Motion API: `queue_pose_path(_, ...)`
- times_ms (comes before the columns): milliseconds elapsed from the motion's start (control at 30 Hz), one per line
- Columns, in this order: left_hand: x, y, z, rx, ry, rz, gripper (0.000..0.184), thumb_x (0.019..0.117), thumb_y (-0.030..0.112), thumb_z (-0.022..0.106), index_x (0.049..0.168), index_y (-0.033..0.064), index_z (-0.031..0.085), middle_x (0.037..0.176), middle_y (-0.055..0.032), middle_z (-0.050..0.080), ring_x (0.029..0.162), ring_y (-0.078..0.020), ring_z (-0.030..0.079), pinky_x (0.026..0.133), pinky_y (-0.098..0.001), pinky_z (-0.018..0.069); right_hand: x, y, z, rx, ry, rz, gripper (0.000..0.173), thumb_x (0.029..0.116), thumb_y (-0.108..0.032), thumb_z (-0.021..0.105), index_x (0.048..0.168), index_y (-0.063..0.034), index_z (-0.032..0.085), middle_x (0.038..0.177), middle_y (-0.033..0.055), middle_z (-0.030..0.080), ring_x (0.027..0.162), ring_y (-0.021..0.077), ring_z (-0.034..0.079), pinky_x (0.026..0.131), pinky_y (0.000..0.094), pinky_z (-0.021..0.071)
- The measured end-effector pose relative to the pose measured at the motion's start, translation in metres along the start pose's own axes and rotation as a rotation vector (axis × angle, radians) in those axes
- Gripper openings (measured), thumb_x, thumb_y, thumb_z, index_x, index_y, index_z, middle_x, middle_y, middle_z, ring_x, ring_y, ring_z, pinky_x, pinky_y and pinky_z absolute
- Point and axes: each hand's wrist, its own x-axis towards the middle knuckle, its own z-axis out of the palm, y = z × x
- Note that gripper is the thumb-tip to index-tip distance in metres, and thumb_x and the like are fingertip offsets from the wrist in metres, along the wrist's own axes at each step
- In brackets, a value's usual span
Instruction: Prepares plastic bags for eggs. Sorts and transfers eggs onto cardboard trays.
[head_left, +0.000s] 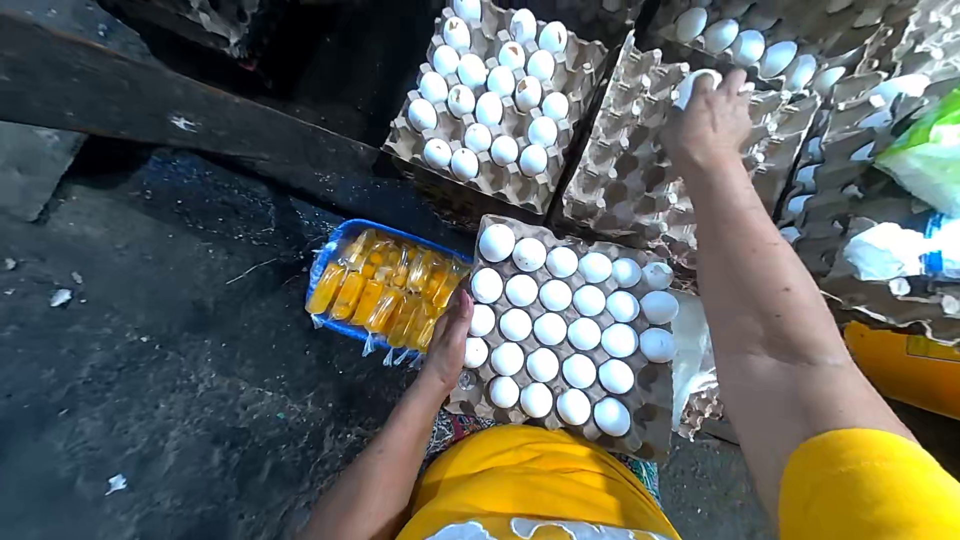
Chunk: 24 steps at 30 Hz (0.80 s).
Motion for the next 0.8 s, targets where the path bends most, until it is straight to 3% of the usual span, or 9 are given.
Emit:
queue_pose_path(100,0.0,0.0,0.0,-0.01,0.0,0.003,0.061,0.1102,0.043,0.026,0.14,-0.0028,0.054,0.135,-0.0129,0.061,0.126,-0.0068,0.056,0.108,-0.0276,0.0456,0.004,0.011,0.005,-0.041,-0.077,0.032,0.056,0.0978,-0.022,0.061,0.144,0.0068,0.046,0.14,0.041,0.047,0.122,0.062,0.052,0.092,0.0765,0.0425)
queue_pose_path(233,0.0,0.002,0.001,0.002,-0.002,-0.017,0.061,0.1103,0.043,0.027,0.14,-0.0022,0.054,0.136,-0.0132,0.061,0.126,-0.0068,0.055,0.109,-0.0277,0.0443,0.004,0.004,0.007,-0.08,-0.057,0.035,0.056,0.0945,-0.015,0.061,0.14,0.0137,0.044,0.141,0.0397,0.046,0.131,0.058,0.048,0.094,0.0733,0.044)
queue_pose_path(333,0.0,0.002,0.002,0.003,0.004,-0.021,0.06,0.1104,0.043,0.026,0.14,-0.0017,0.054,0.134,-0.0126,0.061,0.125,-0.0071,0.056,0.107,-0.028,0.0453,0.004,0.005,0.009,-0.117,-0.108,-0.02,0.059,0.0956,-0.012,0.061,0.146,0.0101,0.04,0.14,0.0429,0.045,0.13,0.0622,0.045,0.093,0.076,0.0426)
queue_pose_path(400,0.001,0.002,0.002,0.004,0.002,-0.016,0.062,0.1098,0.045,0.026,0.139,-0.0015,0.055,0.133,-0.0124,0.062,0.125,-0.0072,0.057,0.107,-0.0283,0.0461,0.007,0.011,0.008,-0.12,-0.147,-0.077,0.065,0.0911,-0.006,0.067,0.149,0.0067,0.041,0.142,0.0457,0.041,0.13,0.0657,0.042,0.093,0.079,0.0406)
queue_pose_path(533,0.001,0.002,0.001,0.003,0.007,-0.028,0.066,0.108,0.05,0.028,0.142,-0.0003,0.053,0.137,-0.0114,0.06,0.127,-0.0068,0.055,0.109,-0.028,0.0451,0.013,0.025,0.005,-0.09,-0.143,-0.119,0.058,0.0875,0.001,0.068,0.142,0.0071,0.049,0.139,0.0449,0.044,0.126,0.0652,0.046,0.094,0.0777,0.0418)
queue_pose_path(667,0.001,0.001,-0.001,-0.018,0.008,-0.038,0.064,0.1088,0.047,0.029,0.144,-0.0017,0.05,0.139,-0.0135,0.058,0.129,-0.0074,0.054,0.11,-0.0279,0.0437,0.006,0.025,0.001,0.032,-0.02,-0.065,0.056,0.0912,-0.005,0.067,0.144,0.0053,0.048,0.138,0.0433,0.046,0.125,0.0635,0.048,0.098,0.0752,0.0416)
queue_pose_path(800,0.003,0.0,-0.002,-0.016,0.011,-0.02,0.062,0.1095,0.045,0.028,0.143,-0.0019,0.052,0.139,-0.0121,0.059,0.129,-0.006,0.054,0.11,-0.0265,0.0433,-0.021,-0.02,-0.008,0.202,0.035,-0.223,0.051,0.0995,-0.013,0.06,0.146,0.004,0.047,0.14,0.0395,0.048,0.127,0.0583,0.051,0.102,0.0695,0.0429)
